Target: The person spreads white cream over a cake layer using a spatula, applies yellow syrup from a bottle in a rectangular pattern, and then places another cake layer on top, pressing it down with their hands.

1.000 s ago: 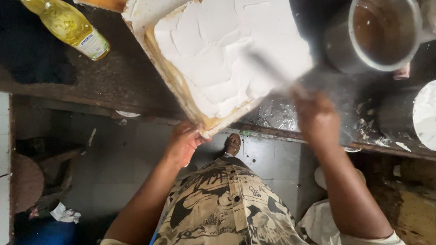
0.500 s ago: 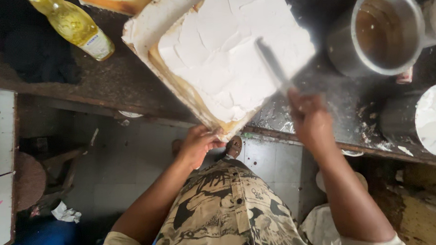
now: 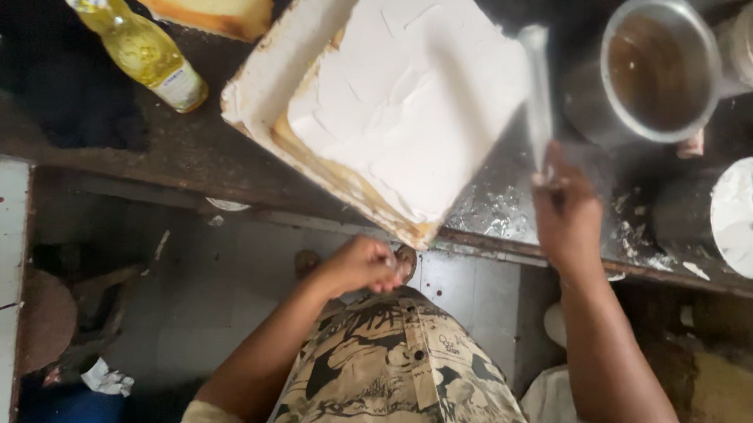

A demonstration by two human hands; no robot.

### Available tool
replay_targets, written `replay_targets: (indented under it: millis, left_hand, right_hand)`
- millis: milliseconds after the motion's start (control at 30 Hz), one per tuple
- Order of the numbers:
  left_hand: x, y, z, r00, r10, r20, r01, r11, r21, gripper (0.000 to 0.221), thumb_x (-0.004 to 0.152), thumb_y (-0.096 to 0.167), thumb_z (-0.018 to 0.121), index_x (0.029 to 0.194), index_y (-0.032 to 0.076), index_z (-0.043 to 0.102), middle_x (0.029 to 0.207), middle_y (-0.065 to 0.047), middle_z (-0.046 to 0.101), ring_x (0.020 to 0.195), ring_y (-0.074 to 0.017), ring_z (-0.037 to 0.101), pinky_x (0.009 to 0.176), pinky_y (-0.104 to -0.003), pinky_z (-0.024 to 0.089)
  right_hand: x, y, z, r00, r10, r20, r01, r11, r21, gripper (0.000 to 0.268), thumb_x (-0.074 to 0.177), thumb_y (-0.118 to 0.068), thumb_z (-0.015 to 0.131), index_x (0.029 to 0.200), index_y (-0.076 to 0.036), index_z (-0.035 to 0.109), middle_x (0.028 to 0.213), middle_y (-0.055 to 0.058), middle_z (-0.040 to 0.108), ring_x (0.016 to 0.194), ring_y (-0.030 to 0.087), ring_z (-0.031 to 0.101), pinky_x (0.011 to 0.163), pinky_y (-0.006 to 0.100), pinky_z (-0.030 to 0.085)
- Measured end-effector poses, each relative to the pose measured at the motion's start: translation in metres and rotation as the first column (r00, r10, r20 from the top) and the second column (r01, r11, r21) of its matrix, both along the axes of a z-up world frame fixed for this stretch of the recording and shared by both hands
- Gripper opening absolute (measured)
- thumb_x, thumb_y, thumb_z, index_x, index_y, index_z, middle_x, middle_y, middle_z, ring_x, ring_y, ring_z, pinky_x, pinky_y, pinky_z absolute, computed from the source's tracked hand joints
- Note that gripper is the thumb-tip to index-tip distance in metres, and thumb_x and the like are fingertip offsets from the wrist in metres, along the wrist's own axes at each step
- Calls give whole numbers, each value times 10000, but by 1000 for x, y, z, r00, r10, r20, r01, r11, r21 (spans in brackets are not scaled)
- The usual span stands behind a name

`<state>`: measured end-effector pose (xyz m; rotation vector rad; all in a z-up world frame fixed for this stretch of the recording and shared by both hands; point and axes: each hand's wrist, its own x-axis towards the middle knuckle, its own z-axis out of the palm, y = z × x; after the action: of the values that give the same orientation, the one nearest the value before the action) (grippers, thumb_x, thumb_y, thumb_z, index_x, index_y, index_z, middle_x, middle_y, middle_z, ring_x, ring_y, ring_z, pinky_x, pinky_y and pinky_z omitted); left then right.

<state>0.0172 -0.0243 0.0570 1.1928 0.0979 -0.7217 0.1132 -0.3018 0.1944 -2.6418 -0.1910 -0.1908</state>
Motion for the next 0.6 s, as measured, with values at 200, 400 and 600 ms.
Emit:
replay_targets:
  millis: [200, 400, 600]
  left_hand:
    - [-8, -45, 64, 685, 44, 727, 52, 993, -108, 533, 1093, 320, 556, 1463, -48, 448, 1138, -146, 713, 1011, -230, 715, 887, -406, 594]
    - [-13, -37, 142, 772, 87, 629, -275, 938, 209, 319, 1052, 309, 546, 1192, 23, 556, 748, -115, 646, 579, -205, 618, 529, -401, 492]
    - [-33, 9, 163, 699, -144, 701, -195, 904, 380, 253, 1034, 306, 593, 985, 61, 549, 633, -119, 612, 502, -222, 597, 493, -397, 437]
  right_hand:
    - [-28, 59, 0, 906, 135, -402, 384, 141, 912, 169, 1014, 40, 577, 1110, -69, 663, 847, 87, 693, 757, 170, 660, 727, 282, 562]
    - [-36, 71, 20, 932, 317, 175, -200, 48, 979, 221, 976, 65, 646, 1056, -91, 780, 1065, 85, 752, 1061, 171, 718, 1074, 362, 595]
    - [15, 25, 66, 917, 207, 340, -386, 249, 888, 149, 997, 0, 640, 1122, -55, 699, 1050, 108, 708, 994, 201, 689, 924, 357, 583]
